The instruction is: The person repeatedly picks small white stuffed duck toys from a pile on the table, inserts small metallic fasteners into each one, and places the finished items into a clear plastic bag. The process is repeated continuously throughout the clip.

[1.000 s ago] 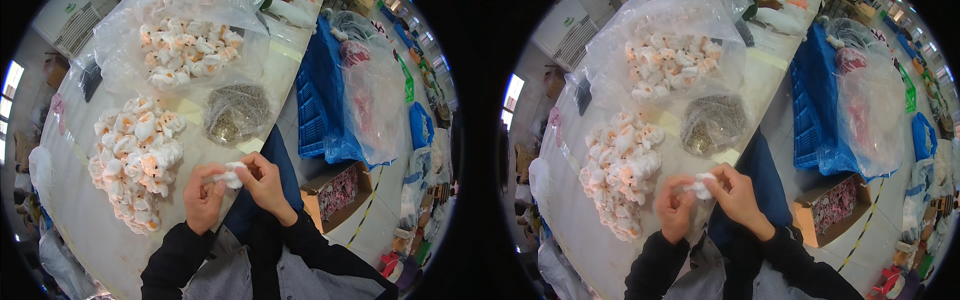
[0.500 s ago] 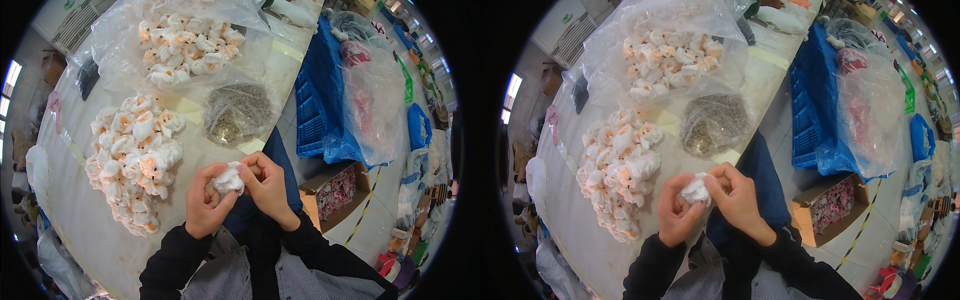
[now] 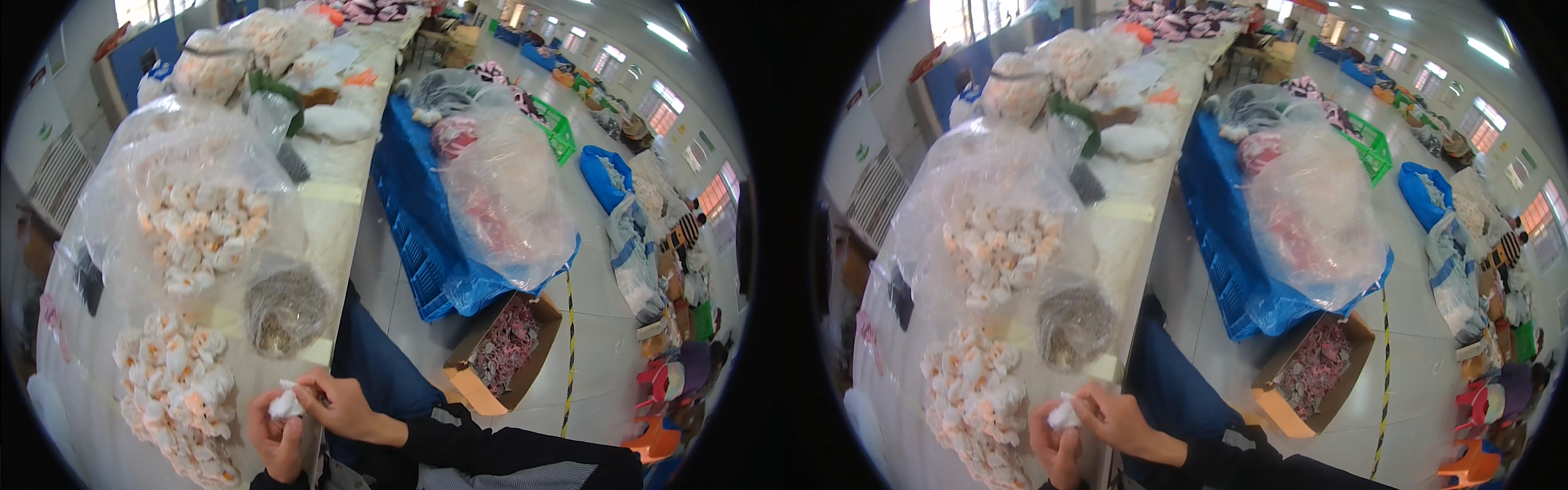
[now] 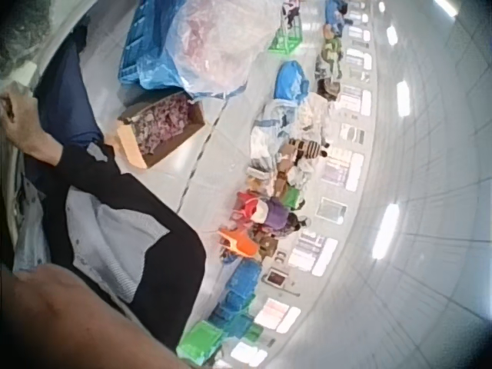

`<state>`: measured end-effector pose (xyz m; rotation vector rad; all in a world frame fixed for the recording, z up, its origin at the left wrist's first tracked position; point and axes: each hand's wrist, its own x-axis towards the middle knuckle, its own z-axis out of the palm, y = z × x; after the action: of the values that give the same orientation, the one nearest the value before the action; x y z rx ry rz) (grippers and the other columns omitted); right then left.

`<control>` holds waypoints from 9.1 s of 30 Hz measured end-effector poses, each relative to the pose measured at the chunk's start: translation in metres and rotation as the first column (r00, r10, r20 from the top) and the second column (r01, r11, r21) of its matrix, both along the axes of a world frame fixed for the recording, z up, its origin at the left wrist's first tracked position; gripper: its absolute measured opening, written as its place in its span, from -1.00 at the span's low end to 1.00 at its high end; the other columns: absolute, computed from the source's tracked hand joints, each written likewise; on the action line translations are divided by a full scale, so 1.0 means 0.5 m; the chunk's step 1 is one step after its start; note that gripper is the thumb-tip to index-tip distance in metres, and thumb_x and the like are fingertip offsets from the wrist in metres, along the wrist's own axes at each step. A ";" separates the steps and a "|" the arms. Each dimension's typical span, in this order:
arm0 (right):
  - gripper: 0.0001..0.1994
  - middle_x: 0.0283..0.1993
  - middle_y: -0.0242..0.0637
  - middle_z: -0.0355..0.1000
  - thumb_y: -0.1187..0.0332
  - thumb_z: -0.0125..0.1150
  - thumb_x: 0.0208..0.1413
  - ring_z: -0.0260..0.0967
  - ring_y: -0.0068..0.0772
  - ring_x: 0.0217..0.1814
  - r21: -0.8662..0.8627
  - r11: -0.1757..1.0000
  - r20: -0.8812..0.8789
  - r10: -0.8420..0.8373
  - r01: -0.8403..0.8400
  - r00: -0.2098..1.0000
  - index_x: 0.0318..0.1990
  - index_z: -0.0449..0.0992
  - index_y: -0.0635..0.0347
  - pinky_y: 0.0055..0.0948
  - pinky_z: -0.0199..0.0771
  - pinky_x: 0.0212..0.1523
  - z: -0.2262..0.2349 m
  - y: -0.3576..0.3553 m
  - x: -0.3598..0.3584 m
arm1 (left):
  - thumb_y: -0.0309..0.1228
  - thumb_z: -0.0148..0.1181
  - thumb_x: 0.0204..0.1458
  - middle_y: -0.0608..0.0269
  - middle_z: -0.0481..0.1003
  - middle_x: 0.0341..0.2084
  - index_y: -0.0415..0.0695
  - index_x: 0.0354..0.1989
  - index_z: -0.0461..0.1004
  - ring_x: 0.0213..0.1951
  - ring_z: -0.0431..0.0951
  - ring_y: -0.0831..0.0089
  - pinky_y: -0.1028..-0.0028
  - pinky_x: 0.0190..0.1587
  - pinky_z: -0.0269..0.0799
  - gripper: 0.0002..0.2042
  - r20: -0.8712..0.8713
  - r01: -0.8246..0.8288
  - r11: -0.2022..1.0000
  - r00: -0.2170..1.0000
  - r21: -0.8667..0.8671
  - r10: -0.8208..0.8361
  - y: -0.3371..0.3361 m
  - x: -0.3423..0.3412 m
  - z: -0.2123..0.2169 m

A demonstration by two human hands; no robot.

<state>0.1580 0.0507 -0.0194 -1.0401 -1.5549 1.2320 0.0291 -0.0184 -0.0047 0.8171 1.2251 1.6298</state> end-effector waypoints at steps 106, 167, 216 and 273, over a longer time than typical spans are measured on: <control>-0.75 -0.45 -0.32 0.55 0.20 0.31 0.33 0.48 -0.57 -0.45 -0.007 1.000 -0.066 -0.014 0.014 0.998 -0.09 0.56 0.22 -0.46 0.45 -0.40 -0.028 -0.006 0.021 | -0.49 0.25 0.30 0.45 0.62 -0.34 -0.17 0.08 0.64 -0.49 0.33 0.76 0.64 -0.46 0.18 -0.78 -0.469 0.079 0.997 0.881 0.026 -0.058 -0.007 -0.022 0.000; -0.92 -0.31 -0.37 0.52 0.39 0.39 0.08 0.45 -0.24 -0.21 0.563 0.802 0.506 -0.145 -0.198 0.850 -0.26 0.64 0.06 -0.23 0.29 -0.09 0.044 0.204 -0.016 | -0.55 0.37 0.01 0.16 0.59 -0.45 -0.25 -0.24 0.65 -0.59 0.45 0.45 0.50 -0.49 0.36 -0.86 -0.642 -0.042 0.994 0.766 -0.098 -0.031 0.050 -0.072 -0.034; -0.81 -0.30 -0.26 0.58 0.39 0.16 0.45 0.45 -0.63 -0.43 -0.592 0.619 -0.500 0.221 -0.517 0.837 0.00 0.56 0.36 -0.64 0.42 -0.47 0.033 0.076 0.002 | -0.57 0.38 0.03 0.29 0.58 -0.49 -0.23 -0.18 0.68 -0.65 0.34 0.67 0.59 -0.58 0.20 -0.83 -0.575 -0.016 1.000 0.818 0.000 0.013 0.040 -0.075 -0.022; -0.86 -0.27 -0.19 0.47 0.63 0.29 0.14 0.50 -0.18 -0.31 0.112 0.837 0.321 0.479 -0.535 0.817 -0.20 0.51 0.23 -0.36 0.47 -0.29 0.044 0.093 0.023 | -0.59 0.33 -0.01 0.16 0.55 -0.38 -0.18 -0.13 0.58 -0.53 0.57 0.23 0.36 -0.47 0.47 -0.76 -0.717 0.138 0.990 0.688 -0.023 -0.113 0.040 -0.063 -0.031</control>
<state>0.1697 0.0972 0.0026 -0.7025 -2.2369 1.2769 -0.0024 0.0015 -0.0203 1.6287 1.6217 1.2295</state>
